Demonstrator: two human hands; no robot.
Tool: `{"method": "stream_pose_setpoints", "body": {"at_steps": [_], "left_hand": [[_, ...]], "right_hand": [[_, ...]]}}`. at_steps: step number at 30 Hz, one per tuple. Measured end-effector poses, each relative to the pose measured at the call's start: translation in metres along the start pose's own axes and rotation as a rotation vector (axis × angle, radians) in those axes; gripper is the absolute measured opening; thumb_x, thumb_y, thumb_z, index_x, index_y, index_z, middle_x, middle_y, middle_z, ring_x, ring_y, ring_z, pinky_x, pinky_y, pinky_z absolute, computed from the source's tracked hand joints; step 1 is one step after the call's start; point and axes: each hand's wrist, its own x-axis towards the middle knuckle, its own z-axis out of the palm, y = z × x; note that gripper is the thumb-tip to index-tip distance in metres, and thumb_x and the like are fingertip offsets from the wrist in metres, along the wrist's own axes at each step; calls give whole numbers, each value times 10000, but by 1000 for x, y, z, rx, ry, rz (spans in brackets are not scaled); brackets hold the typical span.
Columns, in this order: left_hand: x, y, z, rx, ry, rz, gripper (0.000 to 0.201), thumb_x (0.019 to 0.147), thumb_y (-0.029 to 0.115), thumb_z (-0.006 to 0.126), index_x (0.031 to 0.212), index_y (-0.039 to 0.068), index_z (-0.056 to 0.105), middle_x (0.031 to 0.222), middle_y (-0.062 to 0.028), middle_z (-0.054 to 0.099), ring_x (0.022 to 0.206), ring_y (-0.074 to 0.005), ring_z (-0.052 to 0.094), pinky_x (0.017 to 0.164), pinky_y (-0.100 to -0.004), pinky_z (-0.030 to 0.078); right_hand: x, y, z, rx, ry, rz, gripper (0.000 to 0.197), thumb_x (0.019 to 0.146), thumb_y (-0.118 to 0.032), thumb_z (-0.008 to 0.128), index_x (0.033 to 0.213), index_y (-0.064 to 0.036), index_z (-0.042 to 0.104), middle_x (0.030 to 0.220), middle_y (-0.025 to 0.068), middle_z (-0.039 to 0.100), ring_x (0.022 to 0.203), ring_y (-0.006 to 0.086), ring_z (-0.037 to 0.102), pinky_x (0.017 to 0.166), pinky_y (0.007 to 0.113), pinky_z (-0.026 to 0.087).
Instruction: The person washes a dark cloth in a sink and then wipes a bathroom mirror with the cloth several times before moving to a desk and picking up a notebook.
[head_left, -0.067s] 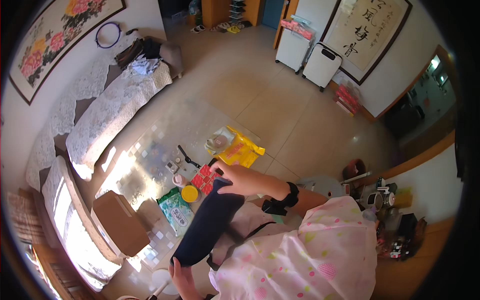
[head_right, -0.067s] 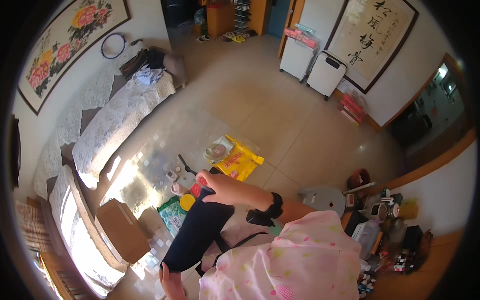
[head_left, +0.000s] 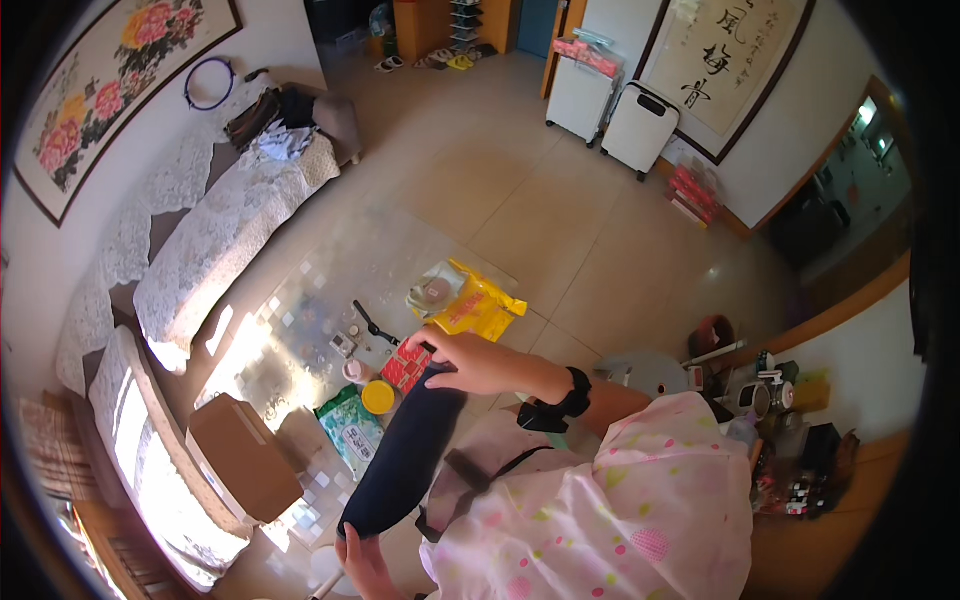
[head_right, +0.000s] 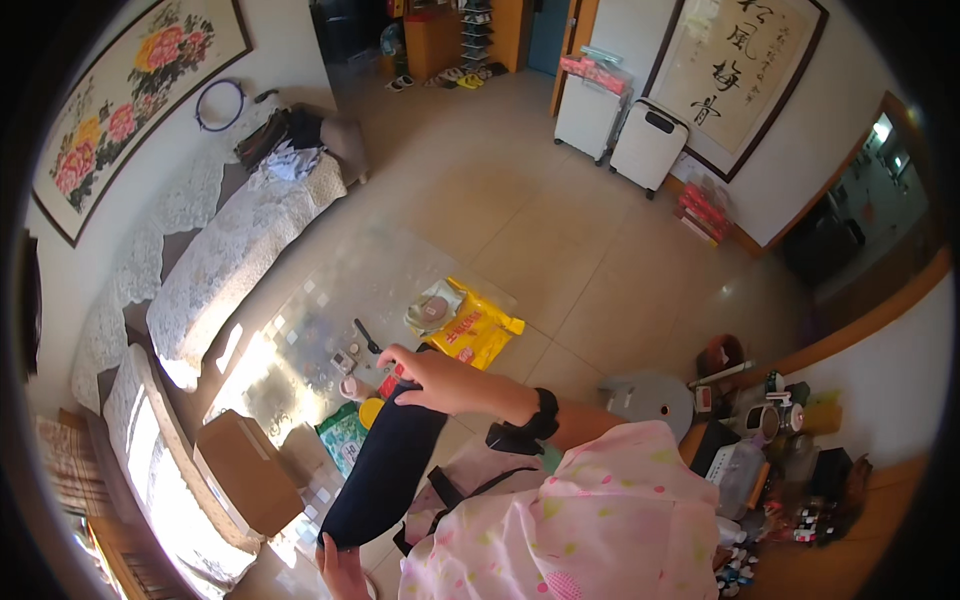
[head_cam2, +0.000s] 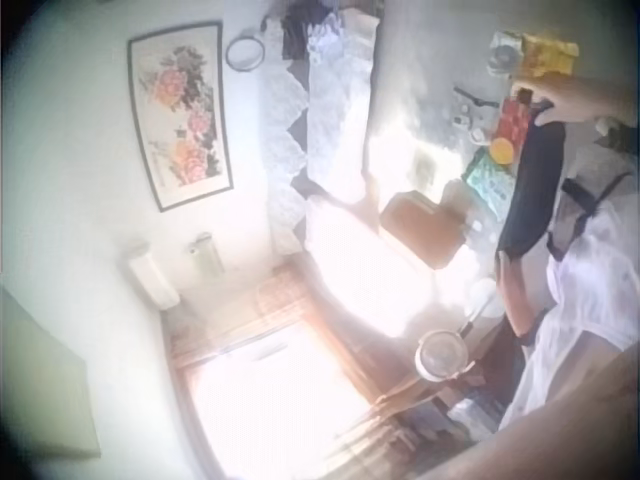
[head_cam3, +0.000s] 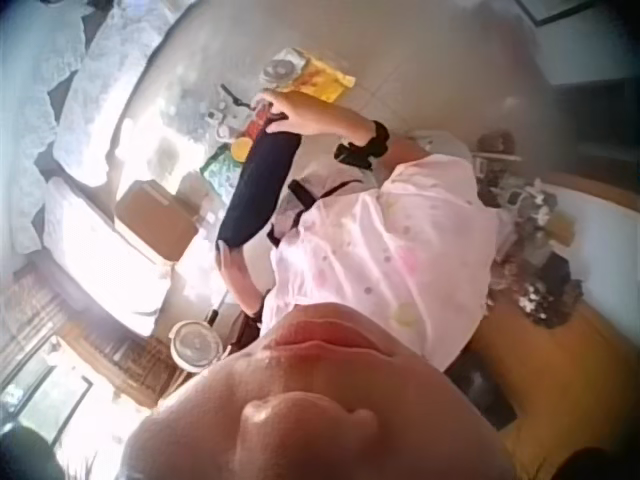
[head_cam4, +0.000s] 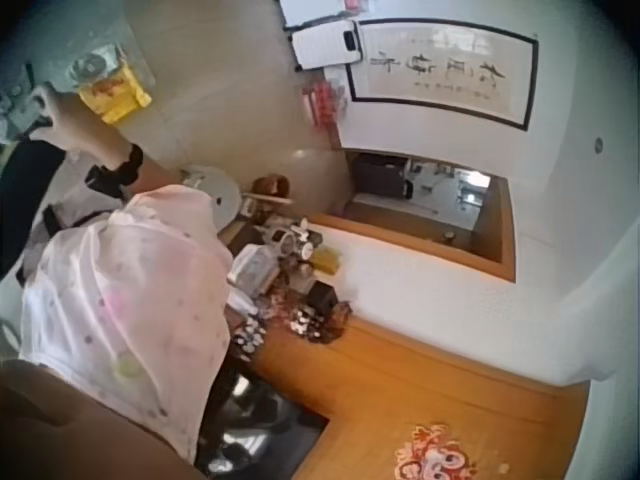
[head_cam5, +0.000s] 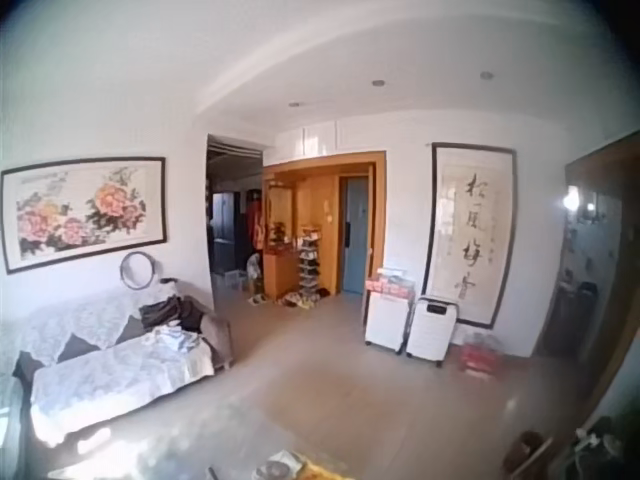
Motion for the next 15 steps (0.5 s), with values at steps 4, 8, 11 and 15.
{"method": "stream_pose_setpoints", "body": {"at_steps": [4,8,11,15], "left_hand": [[-36,6,80,772,-48,222,578,840,225,548,1368,9,453,1423,-236,403,1341,-436,304,1124,-551,192],[9,-27,151,-158,-187,-135,289,918,70,555,1195,-8,533,1239,-156,578,1134,-270,571,977,-413,446],[26,-60,205,-10,-281,-58,295,906,40,551,1198,-2,544,1211,-148,597,1111,-259,586,969,-423,455],[33,-84,314,40,-494,13,241,874,-23,549,1109,-1,598,1181,-134,617,1101,-246,596,986,-430,451]], "right_hand": [[-22,15,-56,73,2,-97,381,852,-105,654,1203,-90,508,980,126,640,913,288,631,800,365,485],[-67,30,-127,102,69,-106,300,863,-60,623,1158,-84,573,1036,98,652,935,244,635,813,338,480],[-107,61,-189,96,189,-185,279,871,-33,598,1148,-72,602,1089,84,660,950,228,640,825,333,482],[-181,101,-271,108,281,-51,343,861,-6,590,1198,-63,619,1168,106,645,988,233,635,849,317,480]]}}
